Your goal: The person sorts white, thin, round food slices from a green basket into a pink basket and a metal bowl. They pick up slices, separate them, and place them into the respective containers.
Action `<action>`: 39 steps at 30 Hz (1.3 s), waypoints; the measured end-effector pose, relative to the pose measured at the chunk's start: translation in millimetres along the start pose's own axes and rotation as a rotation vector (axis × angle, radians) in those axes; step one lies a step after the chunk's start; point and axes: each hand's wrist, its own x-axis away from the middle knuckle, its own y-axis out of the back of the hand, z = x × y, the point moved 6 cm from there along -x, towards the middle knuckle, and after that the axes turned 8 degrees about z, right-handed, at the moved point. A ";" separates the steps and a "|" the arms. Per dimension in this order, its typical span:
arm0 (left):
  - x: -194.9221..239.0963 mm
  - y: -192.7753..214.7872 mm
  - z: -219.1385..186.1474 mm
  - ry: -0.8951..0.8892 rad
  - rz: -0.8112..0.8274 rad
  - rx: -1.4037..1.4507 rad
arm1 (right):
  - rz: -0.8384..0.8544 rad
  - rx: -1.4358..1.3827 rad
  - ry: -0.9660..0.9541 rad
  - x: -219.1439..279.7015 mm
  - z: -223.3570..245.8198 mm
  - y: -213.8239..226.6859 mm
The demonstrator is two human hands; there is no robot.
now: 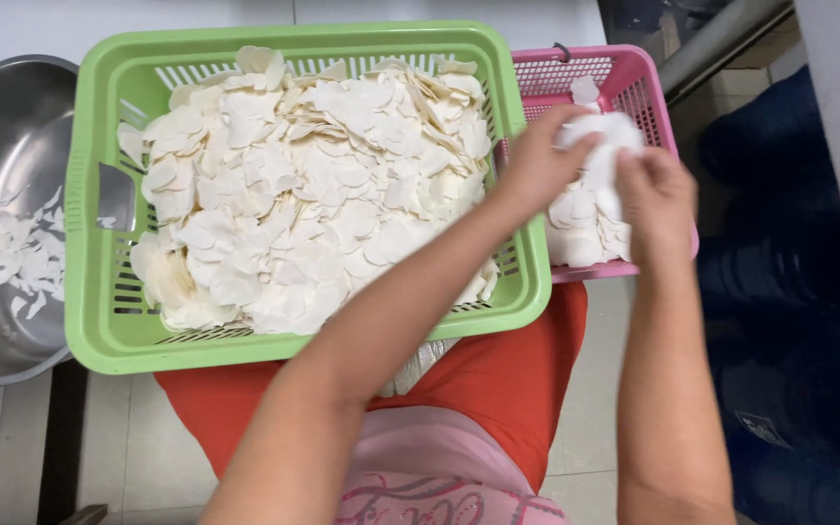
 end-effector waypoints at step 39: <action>138.7 169.4 0.6 0.305 0.352 -1.270 | 0.864 0.480 -0.111 116.6 70.9 -191.3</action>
